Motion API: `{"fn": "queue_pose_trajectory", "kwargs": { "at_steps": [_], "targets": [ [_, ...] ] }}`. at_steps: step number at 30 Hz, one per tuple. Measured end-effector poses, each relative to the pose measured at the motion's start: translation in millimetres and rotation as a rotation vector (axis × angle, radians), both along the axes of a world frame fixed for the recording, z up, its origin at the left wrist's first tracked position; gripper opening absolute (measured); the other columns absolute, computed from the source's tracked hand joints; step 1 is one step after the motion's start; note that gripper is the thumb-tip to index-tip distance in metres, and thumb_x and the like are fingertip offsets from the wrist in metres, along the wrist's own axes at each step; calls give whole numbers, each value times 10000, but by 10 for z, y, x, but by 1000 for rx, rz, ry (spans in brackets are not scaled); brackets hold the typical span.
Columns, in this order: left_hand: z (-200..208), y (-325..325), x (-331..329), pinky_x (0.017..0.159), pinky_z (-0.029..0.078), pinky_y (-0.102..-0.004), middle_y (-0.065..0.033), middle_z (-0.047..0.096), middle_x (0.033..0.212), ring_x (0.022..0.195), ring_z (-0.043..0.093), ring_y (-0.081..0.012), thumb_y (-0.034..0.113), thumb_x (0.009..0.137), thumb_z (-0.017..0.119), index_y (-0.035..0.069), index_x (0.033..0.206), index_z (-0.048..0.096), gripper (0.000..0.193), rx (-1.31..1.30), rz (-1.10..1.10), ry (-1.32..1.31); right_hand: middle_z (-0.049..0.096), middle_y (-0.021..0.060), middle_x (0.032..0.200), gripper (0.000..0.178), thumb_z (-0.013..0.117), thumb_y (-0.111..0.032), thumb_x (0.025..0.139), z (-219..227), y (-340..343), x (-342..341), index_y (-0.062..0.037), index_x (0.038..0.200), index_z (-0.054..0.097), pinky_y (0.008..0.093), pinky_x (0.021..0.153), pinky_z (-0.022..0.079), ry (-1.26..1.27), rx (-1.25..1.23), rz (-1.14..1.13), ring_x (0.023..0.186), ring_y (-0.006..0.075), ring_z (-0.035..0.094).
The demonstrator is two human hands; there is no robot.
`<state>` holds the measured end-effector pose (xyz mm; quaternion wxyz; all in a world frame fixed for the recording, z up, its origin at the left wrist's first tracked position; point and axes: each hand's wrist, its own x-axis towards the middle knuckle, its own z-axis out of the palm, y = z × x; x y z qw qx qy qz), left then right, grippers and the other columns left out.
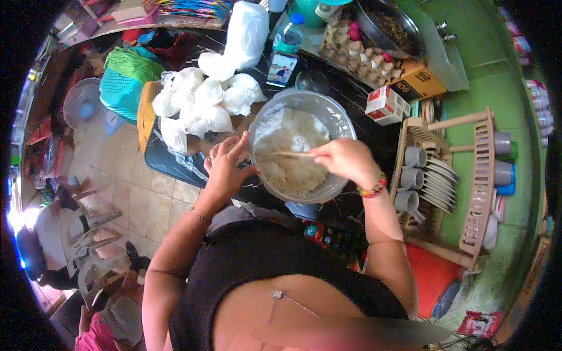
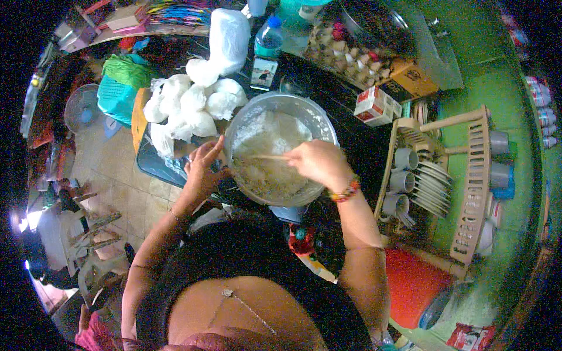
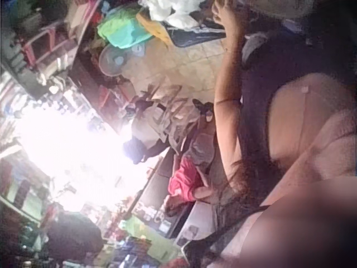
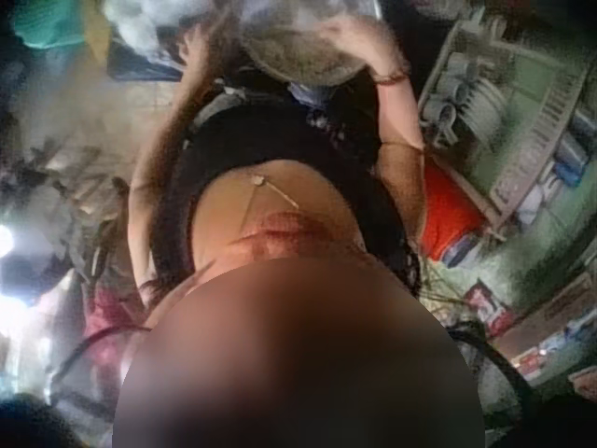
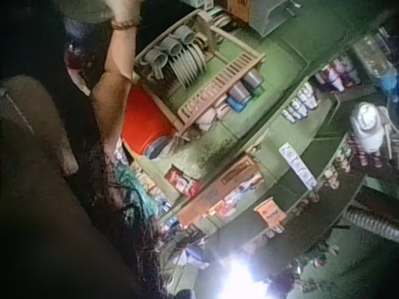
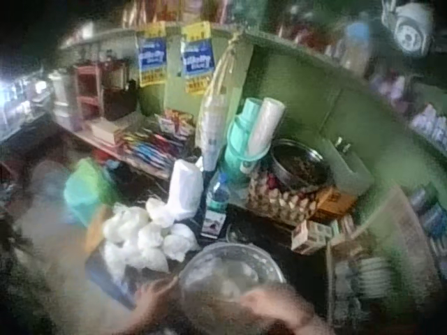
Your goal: The person scoops a white substance from a large metal bowl into small plastic bags using a wooden spoon. They then tie the bags and place them on the counter. The person also moves a green plastic stool and a fan during the process.
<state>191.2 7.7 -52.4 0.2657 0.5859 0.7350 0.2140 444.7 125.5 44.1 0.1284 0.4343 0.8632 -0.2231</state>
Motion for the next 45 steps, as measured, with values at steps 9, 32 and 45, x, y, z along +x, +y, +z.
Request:
{"fn": "queue_pose_trajectory", "kwargs": {
  "at_steps": [9, 32, 45],
  "targets": [
    [11, -8, -129, 925, 383, -494, -100, 572, 1190, 1124, 507, -317, 325, 743, 748, 181, 1305, 530, 620, 51, -92, -60, 646, 141, 829, 181, 618, -203, 813, -656, 53, -69, -49, 792, 712, 398, 762, 518, -29, 384, 244, 872, 316, 611],
    [-76, -19, -2241, 587, 408, -219, -2, 582, 704, 649, 481, -61, 190, 903, 638, -28, 821, 601, 236, 194, 240, -801, 666, 175, 854, 160, 609, -185, 851, 294, 2307, -2626, -38, 868, 668, 415, 701, 511, 756, 935, -261, 801, 342, 648],
    [353, 322, -1586, 682, 457, -252, -34, 624, 820, 753, 548, -99, 202, 899, 642, -3, 917, 639, 206, 148, -246, -699, 663, 129, 701, 258, 684, -379, 796, 14, 2554, -2626, -126, 817, 733, 407, 686, 520, 628, 723, -404, 700, 298, 660]
  ]
}}
